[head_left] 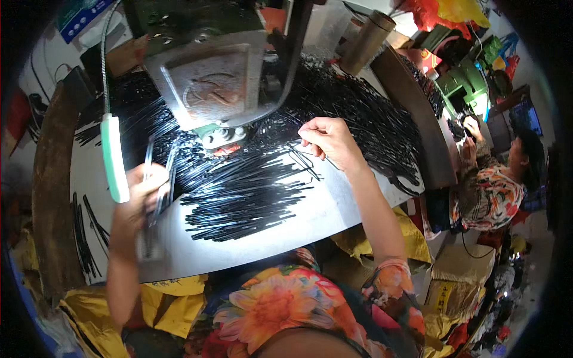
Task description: The person assembles umbrella ribs by picking up thin rods and small connectors, aligning them under a press machine to join them, and placing the assembled ribs onto a pile on the table.
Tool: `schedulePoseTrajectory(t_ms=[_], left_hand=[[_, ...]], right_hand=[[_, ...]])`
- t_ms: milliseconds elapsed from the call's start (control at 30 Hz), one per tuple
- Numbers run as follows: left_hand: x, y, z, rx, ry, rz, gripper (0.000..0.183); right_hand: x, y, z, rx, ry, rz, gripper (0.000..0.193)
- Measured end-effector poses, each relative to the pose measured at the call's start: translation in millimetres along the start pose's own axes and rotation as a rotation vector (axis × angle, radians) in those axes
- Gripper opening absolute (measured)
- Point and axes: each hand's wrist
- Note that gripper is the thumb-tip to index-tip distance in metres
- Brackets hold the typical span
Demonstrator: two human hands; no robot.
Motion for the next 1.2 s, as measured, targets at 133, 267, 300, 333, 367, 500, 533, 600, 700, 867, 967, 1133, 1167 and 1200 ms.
schedulePoseTrajectory(t_ms=[133, 267, 300, 333, 367, 500, 533, 600, 700, 867, 967, 1133, 1167, 1200], left_hand=[[17, -37, -91, -0.21, 0.875, 0.081, 0.014], [23, -47, -79, -0.715, 1.764, 0.471, 0.033], [23, -39, -54, -0.604, 1.48, 0.478, 0.031], [18, -35, -28, -0.502, 1.203, 0.476, 0.029], [17, -28, -6, -0.367, 1.149, 0.52, 0.024], [31, -1, 55, -0.153, 1.257, 0.858, 0.01], [35, 9, 70, -0.192, 1.267, 0.877, 0.01], [46, 28, 81, -0.225, 1.371, 0.826, 0.011], [58, 44, 74, -0.211, 1.369, 0.76, 0.01], [54, 47, 64, -0.045, 0.943, 0.622, 0.006], [43, 40, 64, -0.047, 0.859, 0.535, 0.006], [40, 35, 58, -0.056, 0.79, 0.511, 0.008], [39, 33, 59, -0.102, 0.805, 0.613, 0.008], [37, 31, 61, -0.148, 0.819, 0.715, 0.008]], right_hand=[[-7, -5, -5, 0.096, -0.212, 0.048, 0.009], [-18, -7, 14, -0.05, -1.062, -0.21, 0.013], [-20, -7, 17, -0.061, -1.138, -0.187, 0.012], [-20, -7, 19, -0.07, -1.207, -0.173, 0.012], [-20, -6, 20, -0.064, -1.205, -0.183, 0.012], [-20, -10, 23, -0.034, -1.203, -0.257, 0.01], [-20, -10, 22, -0.074, -1.182, -0.317, 0.01], [-17, -10, 23, -0.07, -1.195, -0.31, 0.01], [-9, -14, 18, -0.11, -1.086, -0.172, 0.009], [-5, -14, 16, -0.115, -0.898, -0.275, 0.007], [-5, -7, 28, 0.044, -0.494, -0.206, 0.011], [13, -4, 50, 0.165, -0.365, -0.231, 0.011], [16, -3, 55, 0.186, -0.315, -0.206, 0.011], [18, -2, 60, 0.207, -0.266, -0.182, 0.011]])
Point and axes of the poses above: each hand's wrist, its own y-axis towards the middle knuckle, its own z-axis out of the palm, x = y × z, and after that the axes turned 1 degree about x, right-handed
